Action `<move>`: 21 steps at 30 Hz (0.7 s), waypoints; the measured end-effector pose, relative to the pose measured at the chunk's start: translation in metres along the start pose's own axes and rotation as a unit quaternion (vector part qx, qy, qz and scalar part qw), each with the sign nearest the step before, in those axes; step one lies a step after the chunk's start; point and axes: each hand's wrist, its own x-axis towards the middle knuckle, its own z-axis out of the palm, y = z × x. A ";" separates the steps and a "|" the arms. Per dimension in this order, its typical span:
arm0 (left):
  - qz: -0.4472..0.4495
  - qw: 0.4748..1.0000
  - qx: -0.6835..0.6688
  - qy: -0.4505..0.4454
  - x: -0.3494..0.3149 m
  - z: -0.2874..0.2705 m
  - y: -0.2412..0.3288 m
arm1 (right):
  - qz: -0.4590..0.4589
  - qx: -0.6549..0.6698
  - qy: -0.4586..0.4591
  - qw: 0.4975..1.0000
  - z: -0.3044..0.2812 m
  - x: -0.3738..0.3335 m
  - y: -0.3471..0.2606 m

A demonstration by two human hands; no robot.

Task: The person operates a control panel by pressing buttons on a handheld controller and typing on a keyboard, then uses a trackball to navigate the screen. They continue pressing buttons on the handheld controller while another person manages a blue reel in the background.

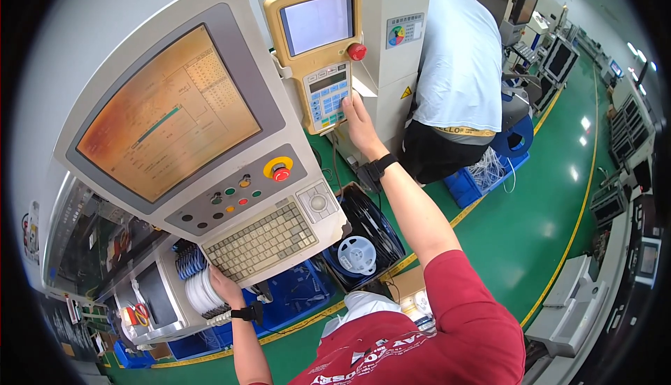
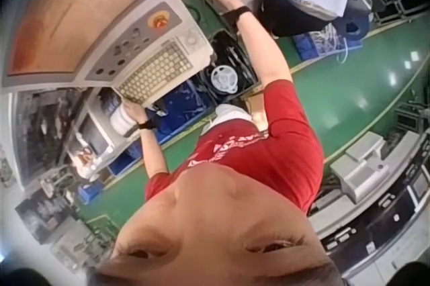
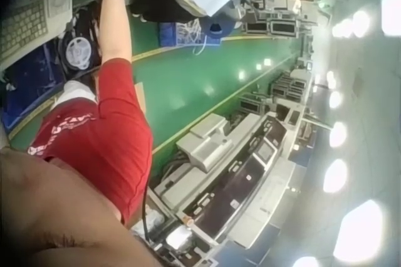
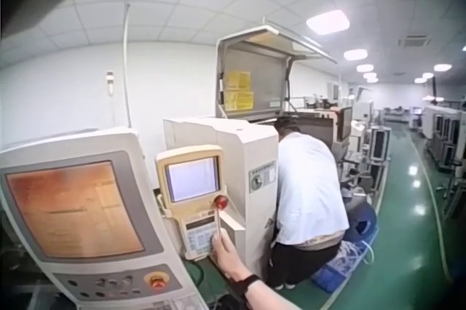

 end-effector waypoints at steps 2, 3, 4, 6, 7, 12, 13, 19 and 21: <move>0.007 1.000 -0.007 -0.003 0.000 0.001 0.002 | -0.007 -0.004 -0.004 1.000 0.000 0.000 0.002; 0.002 1.000 -0.003 -0.005 0.000 0.001 0.002 | -0.008 -0.014 0.000 1.000 0.000 0.000 0.002; -0.003 1.000 0.001 -0.007 0.000 0.001 0.003 | -0.008 -0.024 0.004 1.000 -0.001 0.000 0.003; -0.004 1.000 -0.003 -0.004 0.000 -0.001 0.000 | -0.012 -0.021 0.004 1.000 0.001 0.001 0.004; -0.005 1.000 -0.007 -0.002 0.000 -0.002 -0.001 | -0.015 -0.019 0.004 1.000 0.001 0.001 0.004; -0.009 1.000 -0.008 -0.008 0.000 0.000 -0.002 | -0.016 -0.010 0.008 1.000 0.000 0.002 0.005; -0.009 1.000 -0.010 -0.008 0.000 0.000 -0.001 | -0.015 -0.012 0.008 1.000 0.000 0.002 0.005; -0.005 1.000 0.001 -0.006 0.001 -0.003 -0.006 | 0.021 0.040 -0.001 0.999 0.002 0.001 -0.003; -0.009 1.000 0.005 -0.005 0.000 -0.002 -0.005 | 0.014 0.039 -0.001 0.999 0.000 0.001 -0.001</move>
